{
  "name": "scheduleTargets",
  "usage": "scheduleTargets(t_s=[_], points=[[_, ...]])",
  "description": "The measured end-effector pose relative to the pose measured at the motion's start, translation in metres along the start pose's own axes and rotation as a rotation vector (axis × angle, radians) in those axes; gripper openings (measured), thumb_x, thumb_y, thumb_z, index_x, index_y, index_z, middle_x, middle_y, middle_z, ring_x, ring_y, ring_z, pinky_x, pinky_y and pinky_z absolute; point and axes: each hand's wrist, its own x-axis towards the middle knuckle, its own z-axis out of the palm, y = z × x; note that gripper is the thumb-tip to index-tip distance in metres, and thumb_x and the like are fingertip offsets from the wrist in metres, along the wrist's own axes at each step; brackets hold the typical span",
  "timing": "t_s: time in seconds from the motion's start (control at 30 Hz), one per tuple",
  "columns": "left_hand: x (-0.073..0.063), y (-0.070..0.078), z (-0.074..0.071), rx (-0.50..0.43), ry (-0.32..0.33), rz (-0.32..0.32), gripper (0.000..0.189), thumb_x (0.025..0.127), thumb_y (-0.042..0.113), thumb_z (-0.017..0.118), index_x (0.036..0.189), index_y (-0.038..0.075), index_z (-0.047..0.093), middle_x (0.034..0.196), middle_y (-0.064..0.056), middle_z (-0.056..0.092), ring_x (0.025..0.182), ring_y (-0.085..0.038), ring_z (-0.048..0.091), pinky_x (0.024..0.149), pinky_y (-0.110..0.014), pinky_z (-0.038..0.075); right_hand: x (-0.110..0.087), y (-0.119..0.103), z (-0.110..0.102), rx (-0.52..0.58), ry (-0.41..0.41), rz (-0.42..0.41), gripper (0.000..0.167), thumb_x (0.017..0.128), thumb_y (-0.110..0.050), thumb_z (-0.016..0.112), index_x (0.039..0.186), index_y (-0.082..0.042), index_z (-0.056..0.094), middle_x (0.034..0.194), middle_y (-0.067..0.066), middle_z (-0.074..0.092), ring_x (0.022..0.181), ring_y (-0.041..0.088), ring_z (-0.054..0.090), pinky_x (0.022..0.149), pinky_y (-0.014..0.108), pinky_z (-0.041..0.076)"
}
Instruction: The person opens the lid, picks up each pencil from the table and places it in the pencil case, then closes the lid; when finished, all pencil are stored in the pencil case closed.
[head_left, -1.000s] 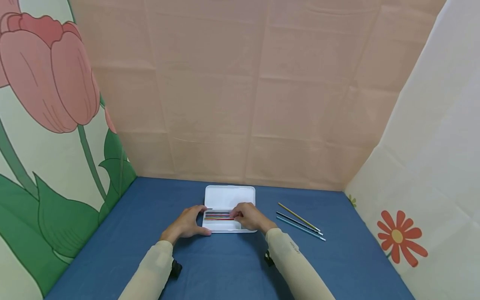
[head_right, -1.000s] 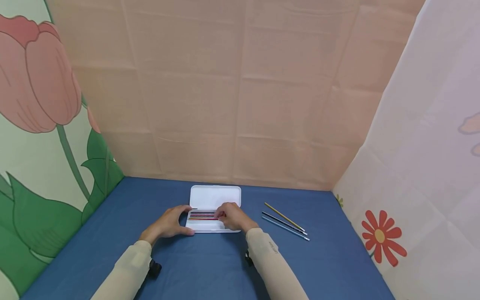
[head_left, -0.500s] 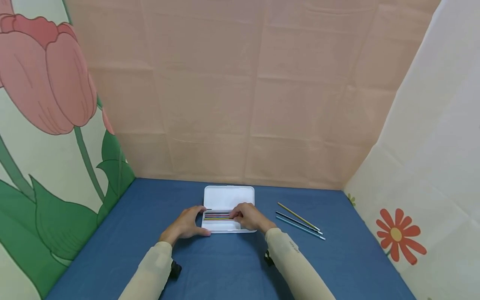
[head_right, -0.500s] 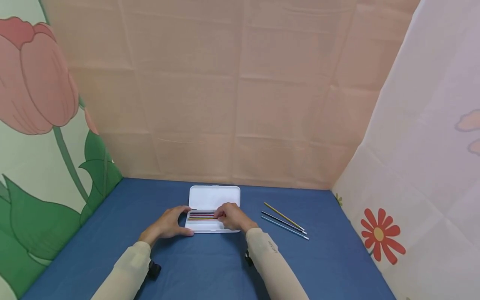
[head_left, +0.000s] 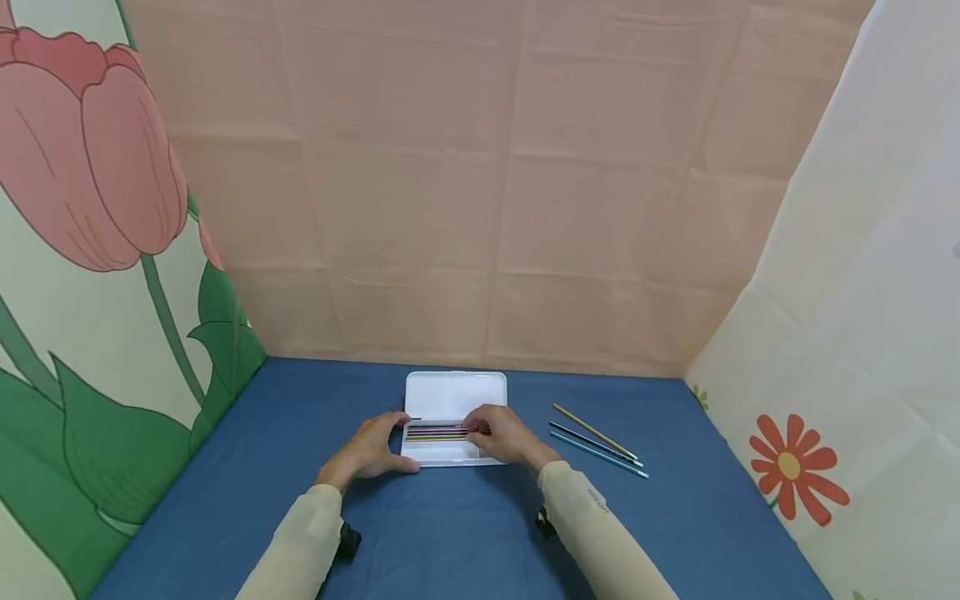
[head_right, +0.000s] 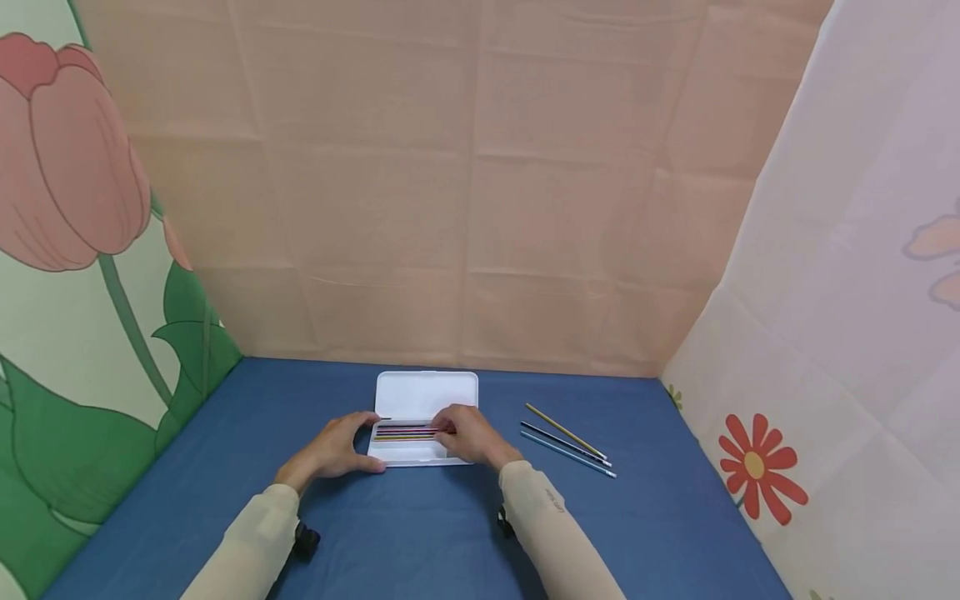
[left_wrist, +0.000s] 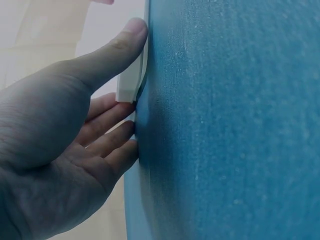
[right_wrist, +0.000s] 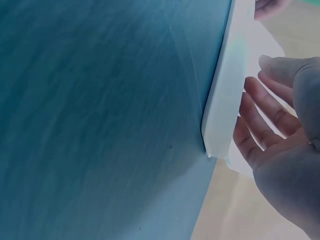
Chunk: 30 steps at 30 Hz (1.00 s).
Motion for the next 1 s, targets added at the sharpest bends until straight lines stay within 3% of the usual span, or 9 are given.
scheduleTargets(t_s=[0.3,0.6,1.0], points=[[-0.001,0.000,-0.001,-0.006,0.013,0.009,0.093,0.083,0.033,0.104,0.158,0.004,0.059,0.166,-0.024,0.058,0.156,-0.049,0.053,0.130,-0.071,0.043,-0.016,0.006,-0.008,0.003,0.030,-0.032,0.029,0.110,-0.020,0.076,0.136,-0.008,0.078,0.130,0.007,0.081,0.117,0.020,0.073,0.111,0.050,0.064],[0.000,0.000,0.001,-0.008,0.011,0.004,0.093,0.083,0.035,0.104,0.159,0.004,0.058,0.167,-0.024,0.058,0.156,-0.049,0.053,0.130,-0.072,0.043,-0.035,0.011,-0.017,0.046,0.073,-0.013,0.034,0.111,-0.023,0.074,0.140,-0.005,0.075,0.137,0.011,0.079,0.128,0.030,0.073,0.112,0.059,0.061],[-0.001,-0.003,0.001,-0.011,0.014,-0.006,0.093,0.083,0.034,0.104,0.158,0.005,0.059,0.167,-0.024,0.058,0.156,-0.048,0.052,0.130,-0.072,0.043,-0.060,0.019,-0.029,0.011,0.133,-0.015,0.039,0.111,-0.023,0.074,0.145,-0.003,0.072,0.141,0.014,0.077,0.132,0.034,0.073,0.113,0.061,0.061]])
